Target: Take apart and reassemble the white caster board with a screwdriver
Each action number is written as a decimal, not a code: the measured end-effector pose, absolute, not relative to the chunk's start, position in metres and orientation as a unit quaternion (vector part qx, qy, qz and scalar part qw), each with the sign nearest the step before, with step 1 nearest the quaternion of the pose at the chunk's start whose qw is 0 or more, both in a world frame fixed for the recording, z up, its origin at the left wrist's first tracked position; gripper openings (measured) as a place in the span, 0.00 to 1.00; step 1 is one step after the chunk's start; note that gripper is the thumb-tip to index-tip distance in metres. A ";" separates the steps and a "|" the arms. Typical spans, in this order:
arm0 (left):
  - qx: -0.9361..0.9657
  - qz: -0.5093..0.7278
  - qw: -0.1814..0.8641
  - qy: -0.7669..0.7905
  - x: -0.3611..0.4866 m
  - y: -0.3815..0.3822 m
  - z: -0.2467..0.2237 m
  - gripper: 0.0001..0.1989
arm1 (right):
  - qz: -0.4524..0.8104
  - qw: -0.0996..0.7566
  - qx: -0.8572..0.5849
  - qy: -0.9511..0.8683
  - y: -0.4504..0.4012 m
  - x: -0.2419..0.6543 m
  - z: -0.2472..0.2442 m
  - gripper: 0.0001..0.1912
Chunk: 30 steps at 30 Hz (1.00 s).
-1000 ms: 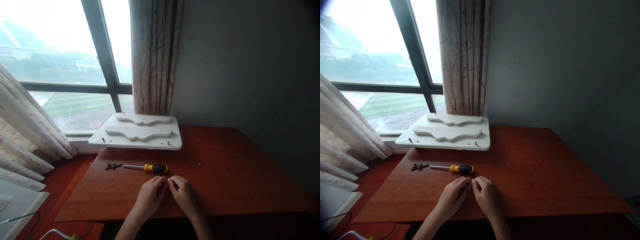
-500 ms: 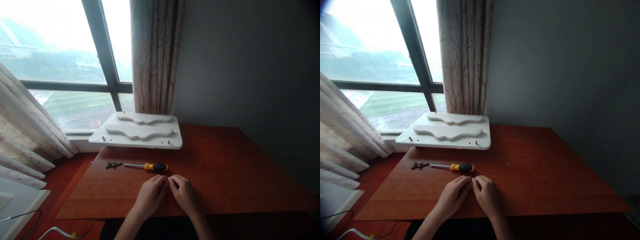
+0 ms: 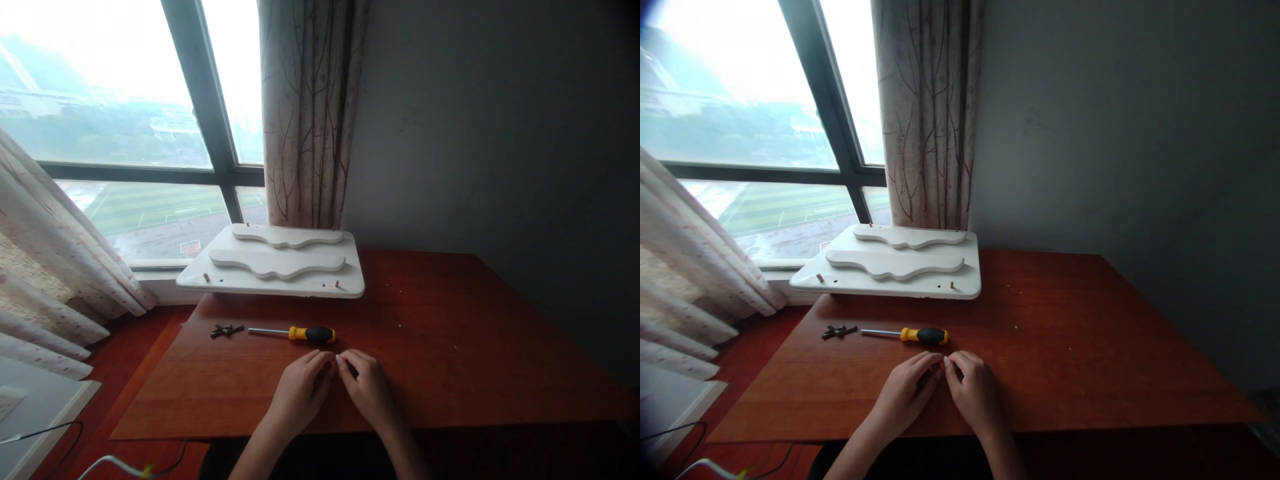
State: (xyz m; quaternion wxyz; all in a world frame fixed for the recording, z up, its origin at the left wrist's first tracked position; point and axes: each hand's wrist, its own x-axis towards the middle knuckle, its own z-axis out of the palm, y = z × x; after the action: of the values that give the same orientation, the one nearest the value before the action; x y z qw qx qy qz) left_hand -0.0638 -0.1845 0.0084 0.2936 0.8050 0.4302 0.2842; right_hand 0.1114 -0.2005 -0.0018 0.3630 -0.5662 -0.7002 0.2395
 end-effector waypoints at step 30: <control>0.699 0.194 -0.030 0.688 -0.217 -0.130 0.017 0.21 | 0.135 0.327 -0.516 -0.780 -0.154 0.067 0.007 0.18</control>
State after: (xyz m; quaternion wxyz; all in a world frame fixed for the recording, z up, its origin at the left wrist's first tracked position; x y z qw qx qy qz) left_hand -0.2174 -0.1301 0.0173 -0.0299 0.6987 0.6881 0.1935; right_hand 0.0673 -0.1545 0.0068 0.3269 -0.5157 -0.7803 0.1348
